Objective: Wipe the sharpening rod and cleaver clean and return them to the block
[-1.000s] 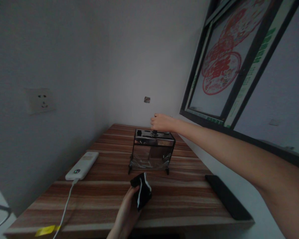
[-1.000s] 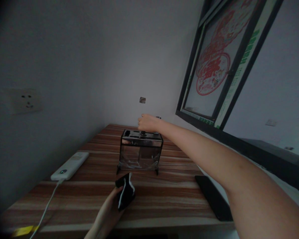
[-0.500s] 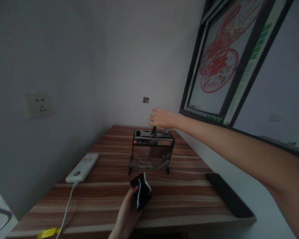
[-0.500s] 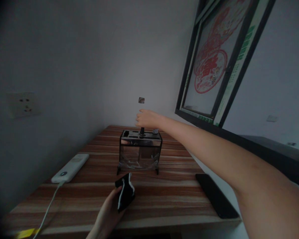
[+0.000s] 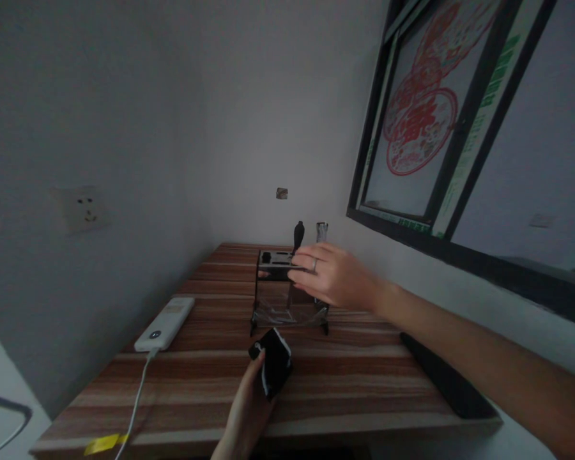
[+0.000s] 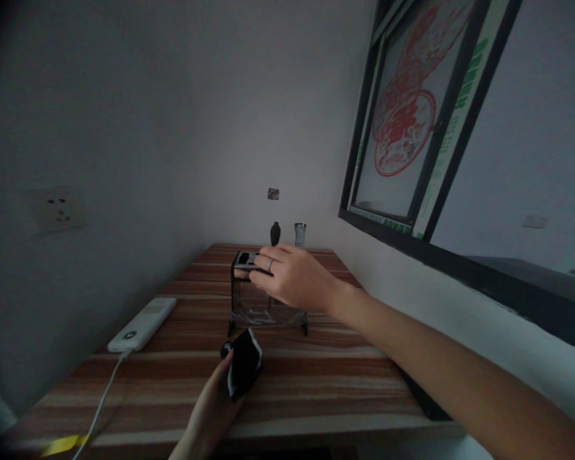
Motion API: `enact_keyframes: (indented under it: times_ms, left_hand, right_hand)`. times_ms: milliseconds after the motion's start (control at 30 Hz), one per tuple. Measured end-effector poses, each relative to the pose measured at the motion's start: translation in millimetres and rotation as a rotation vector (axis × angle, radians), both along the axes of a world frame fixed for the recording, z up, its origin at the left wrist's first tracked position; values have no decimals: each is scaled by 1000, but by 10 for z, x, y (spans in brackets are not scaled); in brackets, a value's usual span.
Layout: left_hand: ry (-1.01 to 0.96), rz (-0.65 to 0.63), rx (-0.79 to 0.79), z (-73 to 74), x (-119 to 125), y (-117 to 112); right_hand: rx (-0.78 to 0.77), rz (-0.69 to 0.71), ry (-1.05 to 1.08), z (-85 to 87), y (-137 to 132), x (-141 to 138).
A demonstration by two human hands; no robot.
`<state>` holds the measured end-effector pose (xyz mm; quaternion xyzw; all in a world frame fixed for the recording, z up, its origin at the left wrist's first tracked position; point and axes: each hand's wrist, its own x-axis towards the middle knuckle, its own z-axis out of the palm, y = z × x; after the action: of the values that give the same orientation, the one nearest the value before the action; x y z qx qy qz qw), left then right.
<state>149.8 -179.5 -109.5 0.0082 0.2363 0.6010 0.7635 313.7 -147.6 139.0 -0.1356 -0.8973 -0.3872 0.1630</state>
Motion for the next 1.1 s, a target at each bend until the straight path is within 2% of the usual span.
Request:
enact_keyframes:
  times_ms: [100,200,333,400,433,533,667,833,967,1100]
  left_hand:
    - [60,44,-16,29,7,-16]
    - [90,96,39,70,11,-32]
    - [170,131,49,140,1,-82]
    - [206,111,96,174,-1,-125]
    - [219,99,137,187,5,-146]
    - [249,49,250,209,54,-195]
    - [297,-47,301,257,187,-224]
    - [352,-147,330,414,317,-250]
    - [542,-219,429,627,254,-179]
    - [759,-191,584,992,93,-8]
  right_hand:
    - [-267,-2,301,-480,-114,113]
    - [-656,-31,742,-1150,-105,120]
    - [-1129,-115,1226,-2032,-97,-29]
    - [-1226,-164,1412,-2319,-141,-100]
    - [-1267,-176,1482,-2410,-171,-124]
    - [-1384,-161,1601,-2509,-251,-140]
    - [-1473,-109,1706,-2467,-287,-92]
    - [-1604,71,1920,-2446,-319,-8]
    - [-1630,149,2066,-2440,-376,41]
    - [-1644,147,2219,-2471,-393,48]
